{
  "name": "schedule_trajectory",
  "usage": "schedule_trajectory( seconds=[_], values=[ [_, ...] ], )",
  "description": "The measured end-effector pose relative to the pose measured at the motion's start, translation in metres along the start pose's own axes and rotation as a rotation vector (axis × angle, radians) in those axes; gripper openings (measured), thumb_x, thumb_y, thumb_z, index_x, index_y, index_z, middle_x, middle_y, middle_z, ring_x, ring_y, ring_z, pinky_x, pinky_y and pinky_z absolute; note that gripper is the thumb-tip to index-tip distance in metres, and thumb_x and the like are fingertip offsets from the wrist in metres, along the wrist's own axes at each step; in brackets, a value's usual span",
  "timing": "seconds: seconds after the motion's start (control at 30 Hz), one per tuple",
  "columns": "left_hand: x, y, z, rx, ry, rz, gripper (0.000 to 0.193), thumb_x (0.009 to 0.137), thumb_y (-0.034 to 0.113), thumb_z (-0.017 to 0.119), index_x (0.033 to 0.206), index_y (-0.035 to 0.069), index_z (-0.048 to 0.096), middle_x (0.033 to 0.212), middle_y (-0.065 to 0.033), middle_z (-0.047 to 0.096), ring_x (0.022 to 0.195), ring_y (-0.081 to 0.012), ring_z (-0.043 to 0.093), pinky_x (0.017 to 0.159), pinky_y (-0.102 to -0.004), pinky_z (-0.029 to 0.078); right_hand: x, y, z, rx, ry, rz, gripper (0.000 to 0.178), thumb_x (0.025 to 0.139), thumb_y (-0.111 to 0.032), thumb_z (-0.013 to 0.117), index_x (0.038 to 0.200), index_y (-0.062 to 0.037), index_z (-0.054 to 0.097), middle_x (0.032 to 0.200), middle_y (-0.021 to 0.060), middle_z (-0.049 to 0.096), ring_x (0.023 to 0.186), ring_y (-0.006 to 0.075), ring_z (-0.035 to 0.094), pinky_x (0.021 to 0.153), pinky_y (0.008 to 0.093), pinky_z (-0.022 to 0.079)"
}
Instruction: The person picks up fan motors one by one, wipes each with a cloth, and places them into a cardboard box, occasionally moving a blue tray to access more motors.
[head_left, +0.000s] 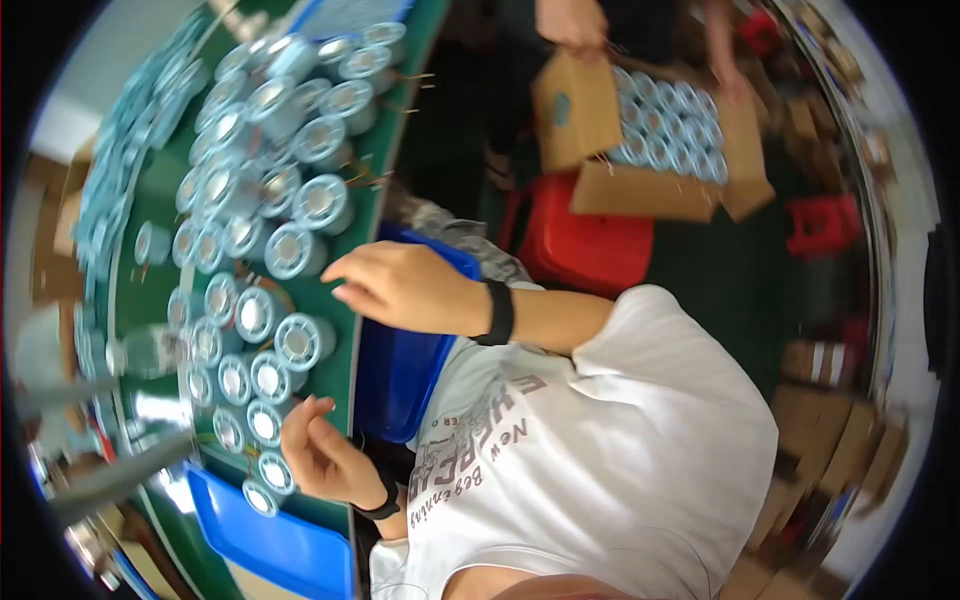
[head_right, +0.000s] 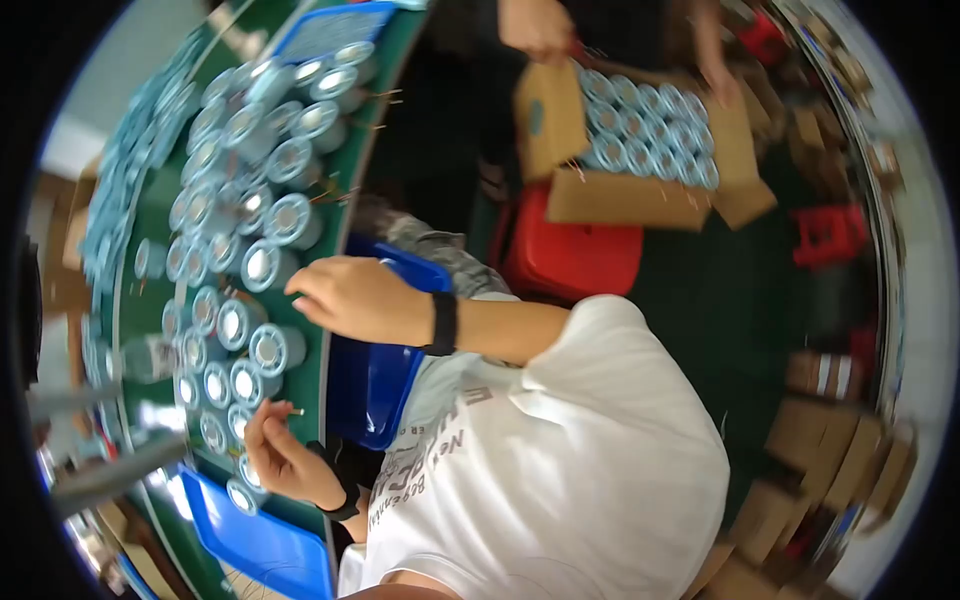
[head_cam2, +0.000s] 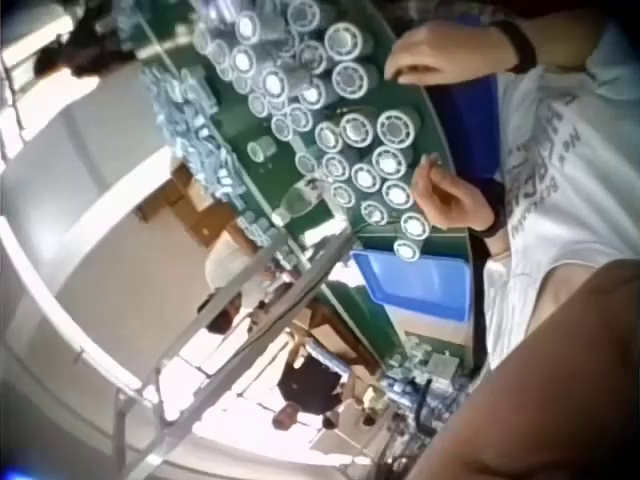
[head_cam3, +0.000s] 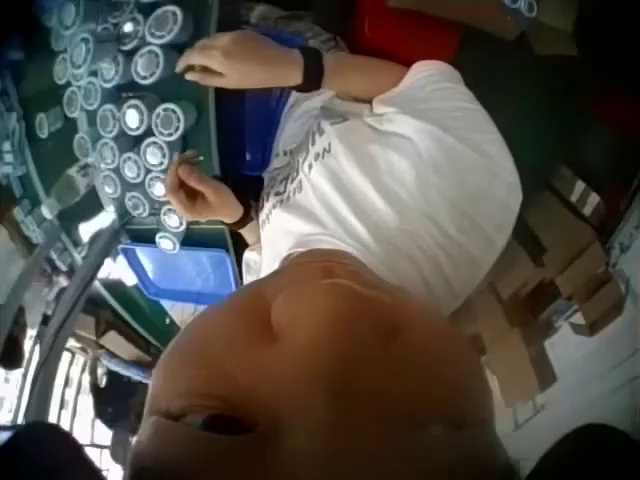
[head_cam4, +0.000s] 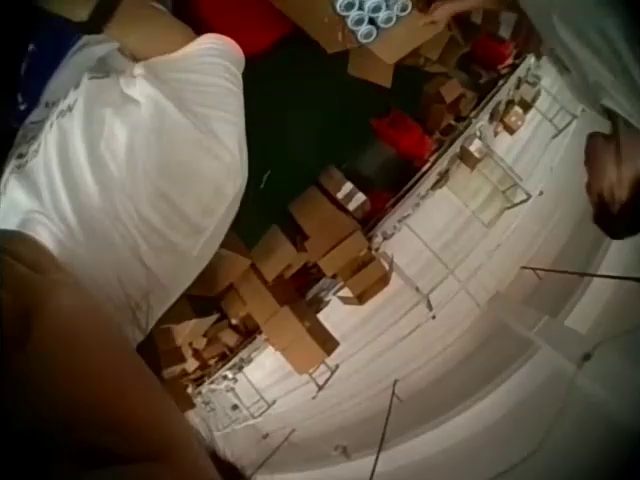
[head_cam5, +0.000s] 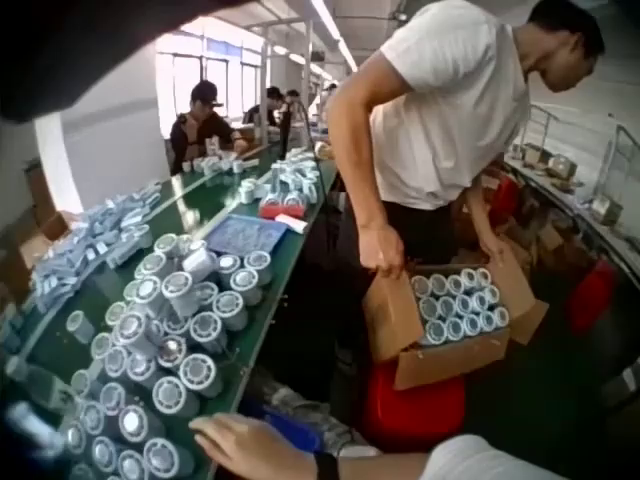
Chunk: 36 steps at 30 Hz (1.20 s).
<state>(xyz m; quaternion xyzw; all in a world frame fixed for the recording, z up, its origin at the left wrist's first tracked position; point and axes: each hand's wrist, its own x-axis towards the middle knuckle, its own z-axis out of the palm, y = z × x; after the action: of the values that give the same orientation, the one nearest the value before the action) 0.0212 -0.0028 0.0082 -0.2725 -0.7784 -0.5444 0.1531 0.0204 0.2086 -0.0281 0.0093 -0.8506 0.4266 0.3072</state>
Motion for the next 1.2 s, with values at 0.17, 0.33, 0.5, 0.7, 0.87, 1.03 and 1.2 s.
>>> schedule_trajectory(
  seconds=[0.17,0.33,0.5,0.7,0.87,1.03,1.2],
  values=[
    [0.004,-0.005,0.018,-0.121,-0.221,-0.123,0.019,0.101,0.006,0.053,0.112,-0.004,0.065,0.092,-0.0108,0.068,0.081,-0.0188,0.064,0.076,-0.0308,0.051,-0.015,0.006,-0.006,0.017,0.084,0.066,0.020,0.091,-0.019,0.065,0.108,-0.0086,0.065,0.092,0.0110,0.068,0.086,0.0318,0.067,0.074,0.0415,0.054],
    [0.003,-0.009,0.063,-0.041,-0.621,-0.201,0.025,0.099,0.011,0.058,0.118,-0.006,0.063,0.097,-0.0152,0.069,0.087,-0.0238,0.066,0.081,-0.0337,0.052,-0.034,0.021,-0.032,-0.076,0.170,0.099,0.021,0.089,-0.019,0.066,0.106,-0.0074,0.065,0.090,0.0108,0.066,0.085,0.0314,0.065,0.074,0.0424,0.053],
    [-0.025,-0.058,0.074,0.209,-1.241,-0.002,0.047,0.093,0.025,0.067,0.128,-0.004,0.059,0.116,-0.0245,0.066,0.105,-0.0383,0.064,0.093,-0.0424,0.050,-0.072,0.050,-0.064,-0.396,0.024,0.313,0.022,0.084,-0.017,0.069,0.102,-0.0042,0.065,0.094,0.0135,0.063,0.093,0.0330,0.061,0.079,0.0441,0.050],
    [-0.029,-0.023,0.063,0.161,-1.126,-0.250,0.044,0.093,0.025,0.066,0.128,-0.002,0.060,0.114,-0.0236,0.066,0.103,-0.0384,0.064,0.092,-0.0423,0.051,-0.023,0.029,-0.079,-0.089,0.129,0.199,0.024,0.089,-0.006,0.068,0.113,-0.0041,0.065,0.105,0.0115,0.063,0.083,0.0220,0.063,0.069,0.0305,0.052],
    [0.001,0.000,0.041,-0.133,-0.779,-0.147,0.034,0.092,0.015,0.067,0.123,0.000,0.064,0.107,-0.0176,0.068,0.096,-0.0325,0.066,0.084,-0.0383,0.053,0.077,-0.002,-0.097,-0.147,-0.073,-0.079,0.023,0.090,-0.004,0.067,0.113,-0.0032,0.066,0.107,0.0106,0.065,0.084,0.0197,0.063,0.070,0.0287,0.050],
    [0.015,0.005,0.013,-0.242,-0.584,-0.110,0.026,0.090,0.008,0.068,0.116,0.001,0.068,0.101,-0.0133,0.070,0.093,-0.0283,0.066,0.081,-0.0370,0.053,0.183,-0.019,-0.093,-0.206,-0.297,-0.297,0.024,0.093,-0.012,0.066,0.115,-0.0035,0.067,0.105,0.0102,0.068,0.089,0.0174,0.064,0.073,0.0275,0.050],
    [0.030,0.001,-0.004,-0.595,-0.554,-0.071,0.022,0.092,0.006,0.067,0.113,0.002,0.069,0.099,-0.0118,0.071,0.093,-0.0270,0.066,0.081,-0.0367,0.053,0.311,-0.017,-0.055,-0.324,-0.605,-0.337,0.035,0.091,-0.019,0.069,0.123,-0.0055,0.064,0.109,0.0109,0.069,0.096,0.0197,0.066,0.082,0.0291,0.053]
  ],
)
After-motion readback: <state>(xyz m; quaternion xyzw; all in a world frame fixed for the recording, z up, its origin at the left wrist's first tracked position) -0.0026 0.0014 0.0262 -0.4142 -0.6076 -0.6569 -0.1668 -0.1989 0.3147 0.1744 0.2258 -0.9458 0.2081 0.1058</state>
